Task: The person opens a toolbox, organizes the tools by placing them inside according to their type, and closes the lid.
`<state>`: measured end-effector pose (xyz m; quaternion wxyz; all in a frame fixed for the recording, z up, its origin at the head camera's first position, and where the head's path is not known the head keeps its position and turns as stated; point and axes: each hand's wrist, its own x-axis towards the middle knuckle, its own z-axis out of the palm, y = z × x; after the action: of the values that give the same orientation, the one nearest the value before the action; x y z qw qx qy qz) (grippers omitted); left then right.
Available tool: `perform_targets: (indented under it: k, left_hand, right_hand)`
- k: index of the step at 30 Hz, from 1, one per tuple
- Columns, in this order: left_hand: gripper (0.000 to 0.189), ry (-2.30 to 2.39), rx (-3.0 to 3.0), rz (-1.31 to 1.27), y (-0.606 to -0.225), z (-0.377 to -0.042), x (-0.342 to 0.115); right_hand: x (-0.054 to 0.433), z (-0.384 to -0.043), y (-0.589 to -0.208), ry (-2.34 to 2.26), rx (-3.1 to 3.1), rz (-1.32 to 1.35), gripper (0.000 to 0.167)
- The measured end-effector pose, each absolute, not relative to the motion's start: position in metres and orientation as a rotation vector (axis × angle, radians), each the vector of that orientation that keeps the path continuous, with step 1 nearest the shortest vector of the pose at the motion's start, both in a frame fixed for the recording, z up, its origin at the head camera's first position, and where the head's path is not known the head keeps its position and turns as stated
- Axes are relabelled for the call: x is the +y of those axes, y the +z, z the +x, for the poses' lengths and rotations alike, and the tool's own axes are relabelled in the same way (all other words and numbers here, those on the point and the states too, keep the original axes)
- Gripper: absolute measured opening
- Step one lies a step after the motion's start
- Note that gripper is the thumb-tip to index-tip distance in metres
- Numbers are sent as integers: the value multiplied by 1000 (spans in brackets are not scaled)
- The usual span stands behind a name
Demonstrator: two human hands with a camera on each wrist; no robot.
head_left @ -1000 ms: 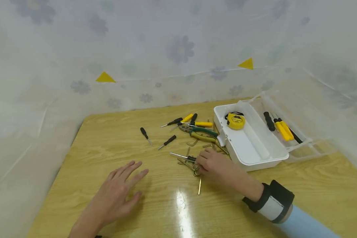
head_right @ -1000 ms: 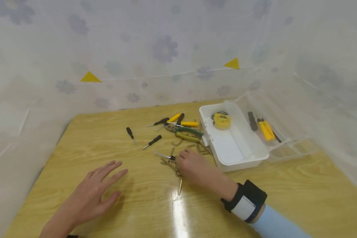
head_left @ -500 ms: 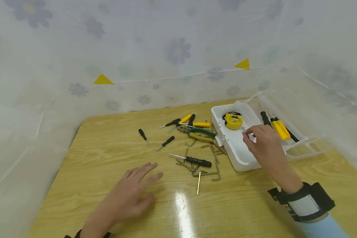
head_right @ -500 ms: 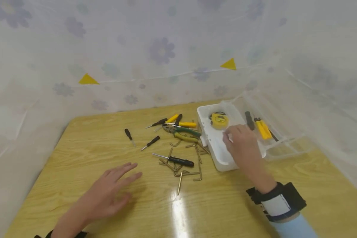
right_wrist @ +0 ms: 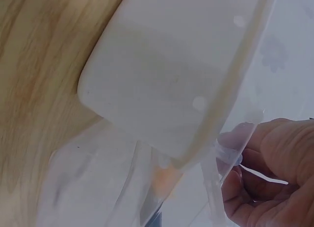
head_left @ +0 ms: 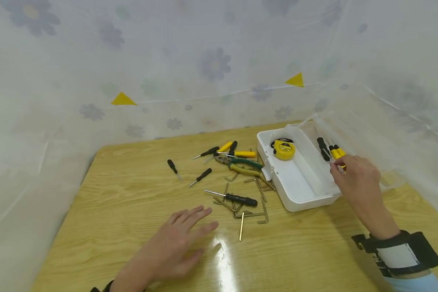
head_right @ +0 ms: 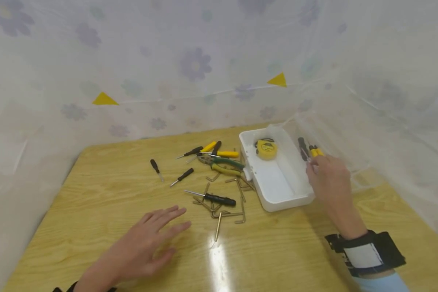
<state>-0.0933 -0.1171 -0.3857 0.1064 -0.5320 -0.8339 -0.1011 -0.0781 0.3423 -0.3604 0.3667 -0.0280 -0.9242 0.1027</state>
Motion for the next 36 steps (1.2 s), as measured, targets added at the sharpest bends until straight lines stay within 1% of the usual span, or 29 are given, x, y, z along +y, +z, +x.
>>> perform_targets:
  k: [13, 18, 22, 25, 28, 30, 33, 36]
  left_hand:
    - [69, -268, -2472, -1527, -384, -92, -120]
    - [69, -255, -2473, -1514, -385, -91, -122]
    - [68, -245, -2493, -1494, -384, -91, -125]
    - [67, -250, -2532, -1450, -382, -91, -131]
    - [65, -258, -2572, -1365, -381, -91, -140]
    - [64, -258, -2583, -1303, -382, -91, -148]
    - [63, -279, -2581, -1232, -385, -90, -160]
    - [63, -301, -2568, -1197, -387, -88, -168]
  right_hand:
    - [339, -82, -362, 287, -2427, -103, 12]
    - [328, -81, -363, 294, -2321, -1, 11]
    - [299, -83, -362, 350, -2201, 239, 11]
    - [269, -85, -364, 385, -2173, 473, 21]
    - [235, -87, -370, 385, -2250, 661, 16]
    - [214, -88, -375, 340, -2380, 717, 9]
    - [192, -90, -379, 225, -2643, 691, 19]
    - [181, -93, -380, 115, -2898, 611, 20]
